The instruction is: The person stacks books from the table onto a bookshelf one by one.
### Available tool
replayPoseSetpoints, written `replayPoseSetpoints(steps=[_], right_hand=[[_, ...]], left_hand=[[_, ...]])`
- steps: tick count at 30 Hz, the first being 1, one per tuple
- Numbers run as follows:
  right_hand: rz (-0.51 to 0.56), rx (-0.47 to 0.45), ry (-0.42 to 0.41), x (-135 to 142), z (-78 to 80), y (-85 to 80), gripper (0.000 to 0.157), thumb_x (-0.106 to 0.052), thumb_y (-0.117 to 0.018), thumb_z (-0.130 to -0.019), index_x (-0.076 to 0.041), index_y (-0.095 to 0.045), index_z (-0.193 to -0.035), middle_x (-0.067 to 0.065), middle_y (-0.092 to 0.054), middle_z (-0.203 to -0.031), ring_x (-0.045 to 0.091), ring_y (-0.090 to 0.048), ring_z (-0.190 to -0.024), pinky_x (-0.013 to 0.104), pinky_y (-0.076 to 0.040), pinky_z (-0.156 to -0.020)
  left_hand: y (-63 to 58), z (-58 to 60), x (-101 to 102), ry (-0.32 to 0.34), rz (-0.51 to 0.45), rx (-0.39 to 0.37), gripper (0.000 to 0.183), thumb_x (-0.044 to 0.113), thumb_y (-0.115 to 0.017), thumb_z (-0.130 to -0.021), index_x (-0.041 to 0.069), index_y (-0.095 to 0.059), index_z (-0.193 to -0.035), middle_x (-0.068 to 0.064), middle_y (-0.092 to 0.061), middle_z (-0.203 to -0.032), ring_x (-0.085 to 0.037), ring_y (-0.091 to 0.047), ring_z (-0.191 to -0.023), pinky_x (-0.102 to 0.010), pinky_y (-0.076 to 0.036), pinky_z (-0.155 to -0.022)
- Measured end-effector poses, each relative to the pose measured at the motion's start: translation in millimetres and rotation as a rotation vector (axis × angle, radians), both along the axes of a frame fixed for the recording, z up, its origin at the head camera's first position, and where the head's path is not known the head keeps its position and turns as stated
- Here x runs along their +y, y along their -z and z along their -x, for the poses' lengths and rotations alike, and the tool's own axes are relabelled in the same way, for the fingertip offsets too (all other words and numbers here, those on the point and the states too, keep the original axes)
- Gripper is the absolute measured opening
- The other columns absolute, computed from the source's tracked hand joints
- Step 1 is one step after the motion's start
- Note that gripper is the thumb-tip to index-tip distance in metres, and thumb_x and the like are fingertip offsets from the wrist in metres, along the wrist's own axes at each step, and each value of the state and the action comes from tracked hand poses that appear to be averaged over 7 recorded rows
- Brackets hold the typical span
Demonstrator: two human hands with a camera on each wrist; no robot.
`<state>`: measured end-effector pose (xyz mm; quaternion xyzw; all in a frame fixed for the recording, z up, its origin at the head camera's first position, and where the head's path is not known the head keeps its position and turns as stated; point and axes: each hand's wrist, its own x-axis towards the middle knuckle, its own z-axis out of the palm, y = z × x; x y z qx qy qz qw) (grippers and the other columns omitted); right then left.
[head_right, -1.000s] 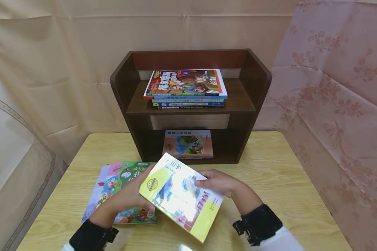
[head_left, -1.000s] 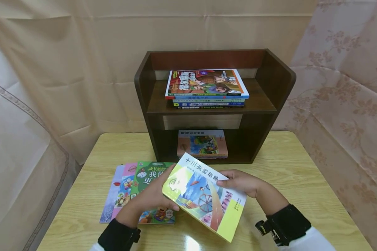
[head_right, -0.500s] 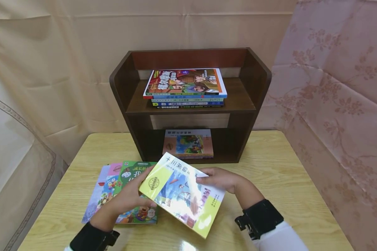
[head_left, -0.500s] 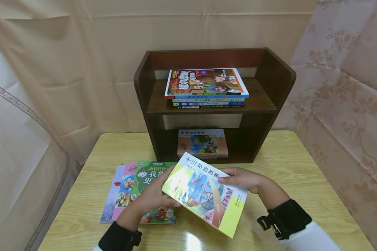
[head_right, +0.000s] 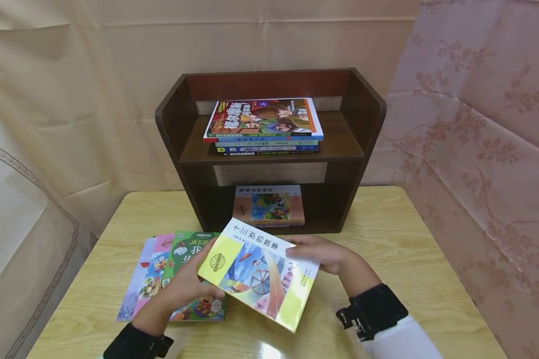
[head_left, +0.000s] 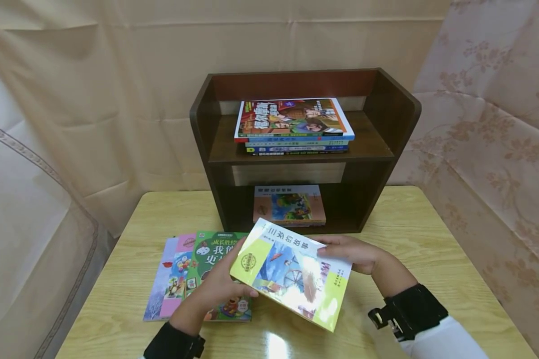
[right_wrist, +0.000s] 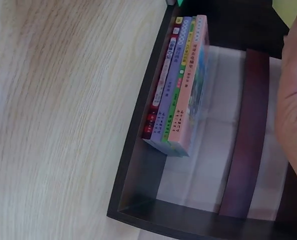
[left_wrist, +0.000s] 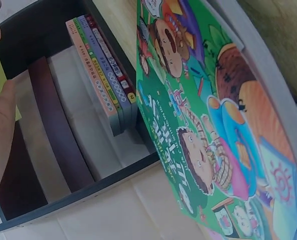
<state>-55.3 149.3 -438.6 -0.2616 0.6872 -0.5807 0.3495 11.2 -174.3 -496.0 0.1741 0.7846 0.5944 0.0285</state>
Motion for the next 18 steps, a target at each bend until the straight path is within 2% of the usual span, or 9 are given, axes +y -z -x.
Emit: replayPoseSetpoints(steps=[3, 4, 8, 10, 13, 15, 17, 18], right_hand=[[0.043, 0.0, 0.093, 2.7, -1.9, -0.3, 0.058, -0.01, -0.048, -0.099, 0.005, -0.024, -0.149, 0.006, -0.068, -0.109, 0.019, -0.069, -0.089, 0.03, -0.057, -0.076], [0.044, 0.005, 0.138, 3.0, -3.3, -0.7, 0.059, -0.01, -0.049, -0.098, 0.005, -0.024, -0.149, 0.005, -0.068, -0.107, 0.018, -0.069, -0.089, 0.029, -0.057, -0.075], [0.034, 0.049, 0.35, -1.4, -10.2, -2.1, 0.062, -0.015, -0.051, -0.099, 0.003, -0.021, -0.15, 0.003, -0.068, -0.1, 0.015, -0.069, -0.084, 0.027, -0.056, -0.07], [0.027, 0.072, 0.466, -6.7, -13.6, -2.0, 0.064, -0.02, -0.053, -0.1, 0.001, -0.02, -0.151, 0.001, -0.068, -0.096, 0.013, -0.068, -0.081, 0.027, -0.056, -0.069], [0.009, 0.096, 0.613, -16.2, -17.8, -1.9, 0.072, -0.026, -0.053, -0.1, -0.001, -0.012, -0.153, -0.001, -0.066, -0.093, 0.009, -0.066, -0.078, 0.024, -0.053, -0.071], [0.0, 0.091, 0.684, -21.6, -20.2, -2.1, 0.079, -0.028, -0.053, -0.1, -0.002, -0.002, -0.154, -0.002, -0.065, -0.091, 0.007, -0.064, -0.075, 0.021, -0.051, -0.072], [-0.001, 0.083, 0.725, -25.7, -22.2, -2.4, 0.085, -0.027, -0.051, -0.1, -0.002, 0.01, -0.153, -0.003, -0.063, -0.087, 0.005, -0.062, -0.072, 0.02, -0.05, -0.07], [0.004, 0.081, 0.736, -27.4, -23.0, -2.2, 0.086, -0.026, -0.051, -0.1, -0.002, 0.014, -0.152, -0.003, -0.061, -0.086, 0.005, -0.06, -0.07, 0.019, -0.049, -0.069]], left_hand=[[1.0, 0.7, 1.5, -0.015, -0.046, -0.005, 0.117, 0.009, -0.088, -0.065, 0.025, -0.017, -0.156, -0.012, -0.053, -0.129, -0.02, -0.06, -0.096, -0.048, -0.037, -0.1], [1.2, 1.0, 2.1, -0.021, -0.06, -0.009, 0.116, 0.007, -0.088, -0.065, 0.027, -0.017, -0.155, -0.012, -0.053, -0.129, -0.021, -0.061, -0.095, -0.047, -0.04, -0.097], [2.3, 2.1, 5.8, -0.065, -0.125, -0.023, 0.115, 0.004, -0.087, -0.066, 0.029, -0.018, -0.155, -0.012, -0.053, -0.132, -0.024, -0.06, -0.101, -0.037, -0.047, -0.088], [3.4, 2.5, 8.6, -0.104, -0.15, -0.03, 0.116, 0.004, -0.087, -0.066, 0.028, -0.018, -0.155, -0.012, -0.053, -0.133, -0.026, -0.059, -0.104, -0.038, -0.049, -0.087], [6.3, 3.5, 13.4, -0.18, -0.139, -0.016, 0.115, 0.01, -0.089, -0.065, 0.027, -0.019, -0.155, -0.009, -0.049, -0.139, -0.028, -0.052, -0.116, -0.044, -0.039, -0.1], [8.3, 4.0, 16.8, -0.203, -0.136, -0.007, 0.115, 0.012, -0.089, -0.066, 0.025, -0.019, -0.155, -0.009, -0.045, -0.142, -0.029, -0.048, -0.121, -0.049, -0.035, -0.104], [10.5, 4.9, 20.2, -0.218, -0.14, 0.007, 0.115, 0.012, -0.089, -0.066, 0.023, -0.018, -0.155, -0.009, -0.042, -0.145, -0.029, -0.046, -0.124, -0.046, -0.033, -0.107], [11.5, 5.5, 21.8, -0.209, -0.16, 0.011, 0.115, 0.01, -0.089, -0.066, 0.022, -0.017, -0.156, -0.009, -0.043, -0.144, -0.029, -0.047, -0.123, -0.043, -0.036, -0.106]])
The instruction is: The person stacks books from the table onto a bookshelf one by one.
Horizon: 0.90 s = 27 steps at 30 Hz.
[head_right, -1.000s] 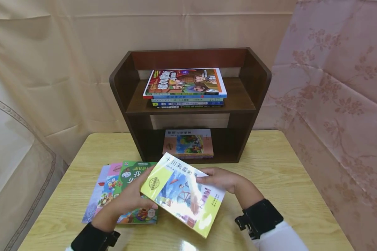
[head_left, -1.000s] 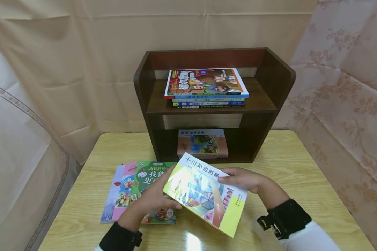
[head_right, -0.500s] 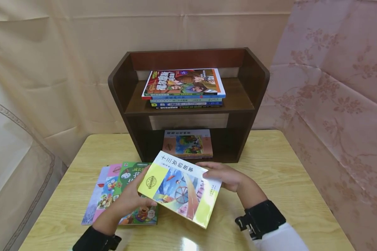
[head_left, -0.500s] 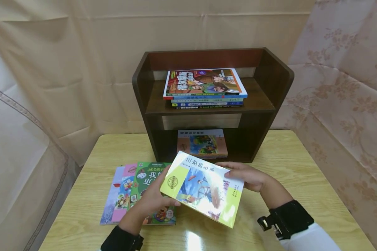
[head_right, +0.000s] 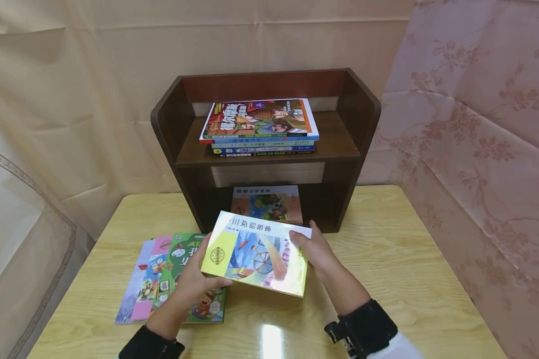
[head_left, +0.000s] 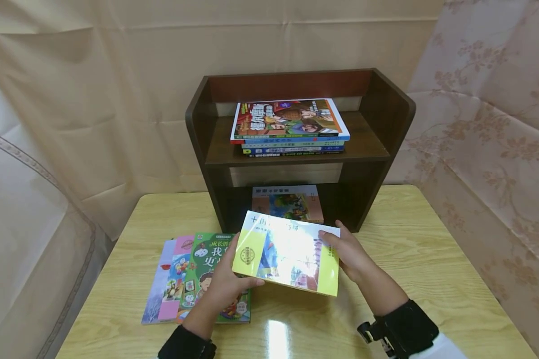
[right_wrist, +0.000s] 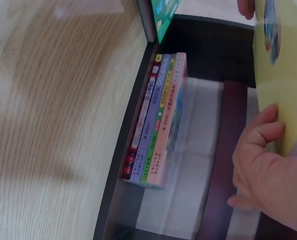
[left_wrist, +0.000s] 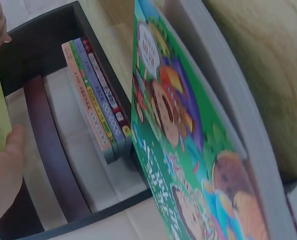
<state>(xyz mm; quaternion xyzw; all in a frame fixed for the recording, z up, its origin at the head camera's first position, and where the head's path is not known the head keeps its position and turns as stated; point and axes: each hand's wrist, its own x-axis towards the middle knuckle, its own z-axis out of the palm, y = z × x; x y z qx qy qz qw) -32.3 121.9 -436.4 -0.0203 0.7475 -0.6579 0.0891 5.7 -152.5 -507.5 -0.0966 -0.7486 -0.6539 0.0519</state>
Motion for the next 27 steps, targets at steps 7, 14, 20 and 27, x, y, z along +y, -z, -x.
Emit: replayPoseSetpoints(steps=[7, 14, 20, 27], right_hand=[[0.065, 0.084, -0.054, -9.1, -4.0, 6.4, 0.062, -0.013, -0.047, -0.1, -0.007, -0.012, -0.151, 0.007, -0.058, -0.101, 0.011, -0.06, -0.072, 0.024, -0.052, -0.063], [-0.064, 0.155, -0.023, -11.8, -8.4, 16.8, 0.067, -0.011, -0.053, -0.096, -0.005, -0.018, -0.153, 0.017, -0.045, -0.142, 0.022, -0.049, -0.114, 0.034, -0.04, -0.099], [-0.17, 0.177, -0.055, -7.6, -10.8, 26.1, 0.076, -0.013, -0.066, -0.091, -0.006, -0.022, -0.153, 0.017, -0.037, -0.15, 0.029, -0.039, -0.129, 0.047, -0.031, -0.108], [-0.159, 0.188, -0.163, 2.3, -6.2, 37.9, 0.093, -0.007, -0.074, -0.084, -0.012, -0.015, -0.156, 0.019, -0.032, -0.152, 0.03, -0.049, -0.122, 0.031, -0.046, -0.093]], left_hand=[[6.4, 4.8, 7.2, -0.013, -0.103, 0.034, 0.115, 0.008, -0.087, -0.068, 0.021, -0.013, -0.156, -0.007, -0.045, -0.144, -0.027, -0.047, -0.126, -0.02, -0.042, -0.096], [9.8, 10.2, 14.1, -0.121, -0.102, 0.036, 0.117, 0.009, -0.088, -0.068, 0.016, -0.011, -0.156, -0.012, -0.031, -0.153, -0.033, -0.031, -0.138, -0.049, -0.026, -0.113], [14.5, 16.4, 15.8, -0.17, -0.094, -0.021, 0.114, 0.015, -0.087, -0.071, 0.02, -0.011, -0.156, -0.007, -0.024, -0.158, -0.032, -0.019, -0.144, -0.054, -0.014, -0.116], [25.1, 27.0, 16.6, -0.183, -0.063, -0.003, 0.117, 0.017, -0.087, -0.07, 0.017, -0.01, -0.156, -0.01, -0.021, -0.159, -0.034, -0.018, -0.144, -0.054, -0.017, -0.115]])
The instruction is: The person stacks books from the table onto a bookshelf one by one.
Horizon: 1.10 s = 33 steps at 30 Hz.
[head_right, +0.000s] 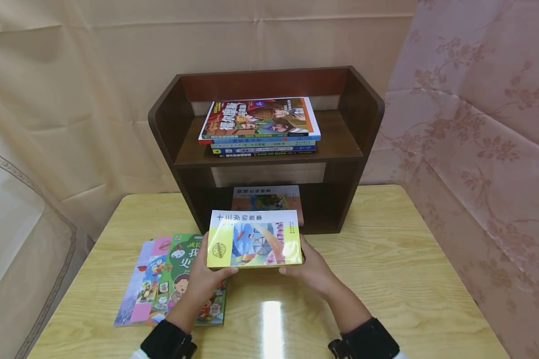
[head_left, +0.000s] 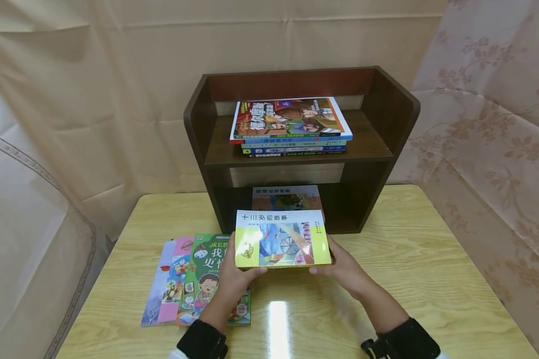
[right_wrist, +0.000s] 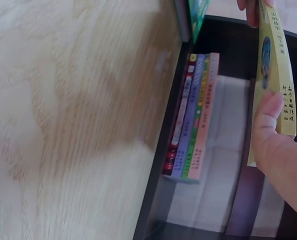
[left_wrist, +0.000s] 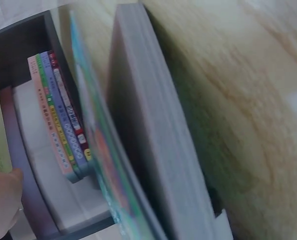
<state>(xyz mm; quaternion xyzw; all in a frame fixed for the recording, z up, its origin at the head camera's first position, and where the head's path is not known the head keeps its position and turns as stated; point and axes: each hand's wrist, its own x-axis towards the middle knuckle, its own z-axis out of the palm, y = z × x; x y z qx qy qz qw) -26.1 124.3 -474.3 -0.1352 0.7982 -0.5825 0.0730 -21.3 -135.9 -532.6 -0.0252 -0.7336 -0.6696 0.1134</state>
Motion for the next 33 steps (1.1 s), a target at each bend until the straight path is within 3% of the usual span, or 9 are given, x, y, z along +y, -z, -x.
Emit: replayPoseSetpoints(steps=[4, 8, 13, 21, 24, 26, 28, 31, 33], right_hand=[[-0.028, 0.028, 0.001, 4.1, 6.1, 5.7, 0.091, 0.0, -0.07, -0.084, -0.008, -0.013, -0.155, 0.025, -0.031, -0.151, 0.032, -0.053, -0.117, 0.03, -0.05, -0.085], [-0.075, 0.066, 0.062, 6.5, 16.3, 11.5, 0.083, 0.001, -0.068, -0.086, -0.001, -0.02, -0.153, 0.029, -0.042, -0.142, 0.029, -0.059, -0.108, 0.028, -0.053, -0.078], [-0.121, 0.088, 0.122, 7.0, 27.0, 15.0, 0.072, 0.0, -0.066, -0.088, 0.007, -0.027, -0.148, 0.031, -0.046, -0.138, 0.031, -0.058, -0.113, 0.029, -0.056, -0.078], [-0.12, 0.059, 0.187, 7.8, 37.6, 25.4, 0.061, -0.003, -0.064, -0.091, 0.01, -0.035, -0.144, 0.028, -0.051, -0.136, 0.024, -0.06, -0.109, 0.022, -0.054, -0.076], [-0.107, 0.056, 0.208, 8.4, 40.2, 29.7, 0.06, -0.004, -0.064, -0.092, 0.009, -0.036, -0.144, 0.028, -0.052, -0.134, 0.025, -0.061, -0.105, 0.027, -0.055, -0.076], [-0.117, 0.067, 0.225, 8.6, 42.0, 32.2, 0.061, -0.006, -0.063, -0.092, 0.007, -0.036, -0.145, 0.027, -0.05, -0.137, 0.03, -0.059, -0.112, 0.034, -0.055, -0.082], [-0.135, 0.072, 0.243, 8.4, 43.7, 34.9, 0.062, -0.01, -0.063, -0.093, 0.003, -0.034, -0.146, 0.024, -0.046, -0.141, 0.036, -0.052, -0.123, 0.041, -0.052, -0.091], [-0.174, 0.087, 0.265, 6.9, 45.5, 39.2, 0.064, -0.014, -0.062, -0.095, 0.0, -0.031, -0.149, 0.022, -0.037, -0.149, 0.04, -0.033, -0.136, 0.051, -0.039, -0.105], [-0.191, 0.088, 0.267, 5.1, 45.9, 42.0, 0.065, -0.016, -0.06, -0.096, -0.002, -0.027, -0.15, 0.022, -0.032, -0.151, 0.043, -0.027, -0.139, 0.056, -0.033, -0.107]], left_hand=[[3.5, 7.6, 3.4, 0.014, 0.001, 0.014, 0.116, 0.016, -0.087, -0.069, 0.019, -0.011, -0.156, -0.008, -0.023, -0.158, -0.032, -0.018, -0.145, -0.053, -0.017, -0.116], [5.0, 16.9, 8.2, 0.035, -0.008, 0.043, 0.113, 0.01, -0.085, -0.071, 0.02, -0.012, -0.156, -0.007, -0.031, -0.155, -0.032, -0.024, -0.142, -0.053, -0.018, -0.116], [5.8, 29.5, 11.5, 0.026, 0.011, 0.041, 0.109, 0.002, -0.083, -0.072, 0.02, -0.016, -0.155, -0.01, -0.046, -0.142, -0.033, -0.041, -0.131, -0.051, -0.028, -0.112], [5.3, 44.5, 14.8, 0.049, 0.025, 0.024, 0.105, -0.003, -0.082, -0.071, 0.018, -0.02, -0.154, -0.011, -0.053, -0.133, -0.033, -0.046, -0.126, -0.05, -0.037, -0.106], [5.7, 49.2, 16.7, 0.054, 0.025, 0.024, 0.105, -0.004, -0.082, -0.07, 0.014, -0.021, -0.153, -0.013, -0.055, -0.13, -0.034, -0.049, -0.122, -0.05, -0.038, -0.105], [5.7, 53.4, 18.0, 0.052, 0.031, 0.021, 0.102, -0.004, -0.083, -0.069, 0.013, -0.025, -0.151, -0.013, -0.056, -0.127, -0.033, -0.051, -0.119, -0.049, -0.04, -0.104], [5.7, 57.1, 19.0, 0.042, 0.056, 0.023, 0.099, -0.002, -0.084, -0.069, 0.011, -0.028, -0.149, -0.013, -0.056, -0.125, -0.033, -0.052, -0.118, -0.048, -0.041, -0.102], [6.6, 61.9, 20.2, 0.041, 0.067, 0.031, 0.093, -0.001, -0.084, -0.07, 0.009, -0.032, -0.146, -0.013, -0.056, -0.122, -0.032, -0.053, -0.115, -0.048, -0.043, -0.1], [8.1, 64.7, 21.2, 0.041, 0.067, 0.045, 0.091, -0.002, -0.083, -0.069, 0.007, -0.034, -0.145, -0.014, -0.056, -0.121, -0.033, -0.053, -0.115, -0.048, -0.043, -0.1]])
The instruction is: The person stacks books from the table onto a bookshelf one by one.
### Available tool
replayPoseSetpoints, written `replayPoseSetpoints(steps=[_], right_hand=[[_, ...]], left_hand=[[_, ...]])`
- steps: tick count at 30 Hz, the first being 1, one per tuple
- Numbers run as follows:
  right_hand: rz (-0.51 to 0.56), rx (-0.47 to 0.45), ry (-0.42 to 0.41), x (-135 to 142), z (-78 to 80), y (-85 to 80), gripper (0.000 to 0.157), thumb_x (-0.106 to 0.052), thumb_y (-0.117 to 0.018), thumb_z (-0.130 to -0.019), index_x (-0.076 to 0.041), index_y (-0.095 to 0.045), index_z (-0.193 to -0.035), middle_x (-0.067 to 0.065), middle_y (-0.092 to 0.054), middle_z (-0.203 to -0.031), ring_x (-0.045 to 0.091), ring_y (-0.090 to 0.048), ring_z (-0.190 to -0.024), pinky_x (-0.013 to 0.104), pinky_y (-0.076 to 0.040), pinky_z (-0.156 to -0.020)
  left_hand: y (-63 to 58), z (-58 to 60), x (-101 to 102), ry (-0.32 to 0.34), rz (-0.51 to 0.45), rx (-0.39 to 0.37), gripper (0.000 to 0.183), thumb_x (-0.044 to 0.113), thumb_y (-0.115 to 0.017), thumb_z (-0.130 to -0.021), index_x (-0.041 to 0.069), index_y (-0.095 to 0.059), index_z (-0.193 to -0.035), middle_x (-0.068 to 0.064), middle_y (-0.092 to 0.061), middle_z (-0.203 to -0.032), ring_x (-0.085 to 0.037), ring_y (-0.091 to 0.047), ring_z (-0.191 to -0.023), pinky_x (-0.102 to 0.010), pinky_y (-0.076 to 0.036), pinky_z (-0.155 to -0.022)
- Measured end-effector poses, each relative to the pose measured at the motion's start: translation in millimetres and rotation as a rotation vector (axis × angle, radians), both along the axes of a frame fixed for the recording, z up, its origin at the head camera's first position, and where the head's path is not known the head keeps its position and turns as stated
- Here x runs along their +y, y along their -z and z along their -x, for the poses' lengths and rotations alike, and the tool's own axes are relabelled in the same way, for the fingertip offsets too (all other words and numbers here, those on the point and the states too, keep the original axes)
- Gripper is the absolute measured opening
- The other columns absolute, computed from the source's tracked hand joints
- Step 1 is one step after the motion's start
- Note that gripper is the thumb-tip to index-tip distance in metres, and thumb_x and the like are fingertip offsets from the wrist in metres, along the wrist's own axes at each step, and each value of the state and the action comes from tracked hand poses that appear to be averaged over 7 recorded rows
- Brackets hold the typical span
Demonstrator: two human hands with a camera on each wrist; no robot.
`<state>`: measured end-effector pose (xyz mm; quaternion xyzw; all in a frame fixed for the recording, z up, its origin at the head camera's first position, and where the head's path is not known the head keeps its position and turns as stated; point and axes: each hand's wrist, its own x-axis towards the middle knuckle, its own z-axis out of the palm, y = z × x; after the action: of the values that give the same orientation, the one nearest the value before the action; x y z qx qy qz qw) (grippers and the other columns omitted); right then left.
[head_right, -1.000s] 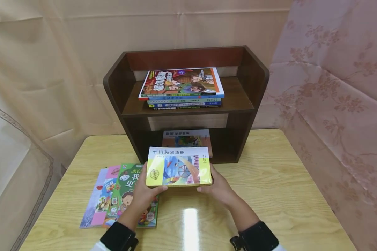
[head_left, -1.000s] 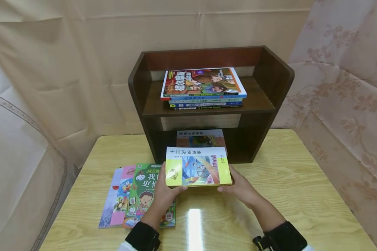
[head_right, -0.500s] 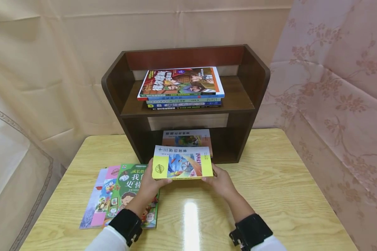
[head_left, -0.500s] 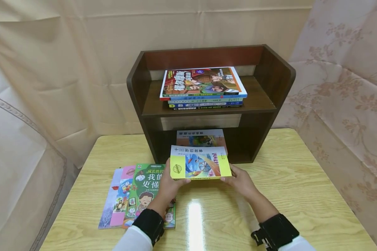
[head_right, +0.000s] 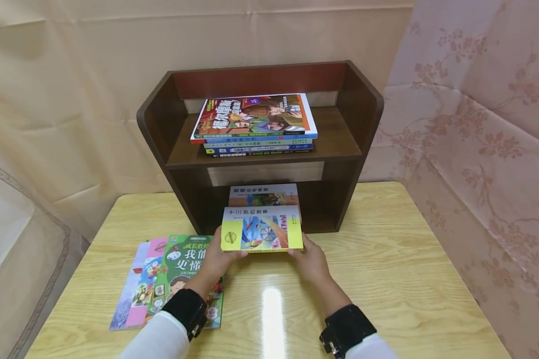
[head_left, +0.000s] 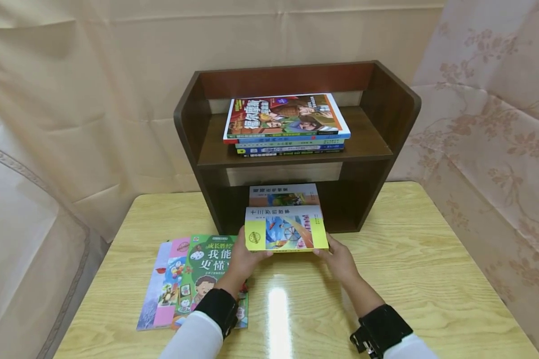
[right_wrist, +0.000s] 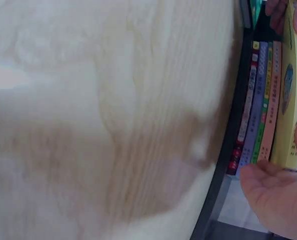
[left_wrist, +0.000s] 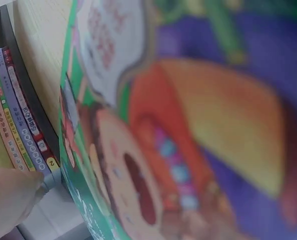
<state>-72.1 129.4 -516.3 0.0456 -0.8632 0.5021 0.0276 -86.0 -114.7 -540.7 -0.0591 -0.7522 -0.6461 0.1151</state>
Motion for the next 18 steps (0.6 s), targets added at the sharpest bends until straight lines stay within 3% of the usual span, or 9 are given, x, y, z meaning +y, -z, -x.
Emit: replayPoseSetpoints(steps=[5, 12, 18], right_hand=[[0.0, 0.017, 0.014, -7.0, 2.6, 5.8, 0.065, -0.012, -0.054, -0.099, -0.005, -0.02, -0.154, 0.022, -0.024, -0.155, 0.043, -0.019, -0.142, 0.059, -0.023, -0.111], [-0.02, 0.081, 0.055, -15.2, 13.8, 9.7, 0.061, -0.007, -0.047, -0.101, 0.002, -0.015, -0.152, 0.027, -0.018, -0.155, 0.044, -0.017, -0.142, 0.057, -0.017, -0.114], [-0.058, 0.045, 0.056, -17.0, 27.5, 5.4, 0.063, -0.012, -0.044, -0.103, 0.007, -0.008, -0.151, 0.029, -0.01, -0.156, 0.044, -0.012, -0.143, 0.055, -0.014, -0.116]], left_hand=[[1.9, 7.0, 3.5, -0.026, 0.037, 0.014, 0.086, -0.002, -0.083, -0.07, 0.007, -0.037, -0.142, -0.015, -0.056, -0.124, -0.034, -0.051, -0.12, -0.05, -0.039, -0.104], [-1.2, 18.1, 9.2, -0.107, 0.108, -0.001, 0.078, 0.003, -0.083, -0.072, 0.007, -0.041, -0.139, -0.015, -0.052, -0.131, -0.034, -0.045, -0.128, -0.05, -0.034, -0.109], [-8.1, 26.9, 11.8, -0.137, 0.144, 0.04, 0.071, 0.002, -0.082, -0.073, 0.002, -0.044, -0.133, -0.019, -0.05, -0.131, -0.036, -0.044, -0.128, -0.049, -0.032, -0.11]])
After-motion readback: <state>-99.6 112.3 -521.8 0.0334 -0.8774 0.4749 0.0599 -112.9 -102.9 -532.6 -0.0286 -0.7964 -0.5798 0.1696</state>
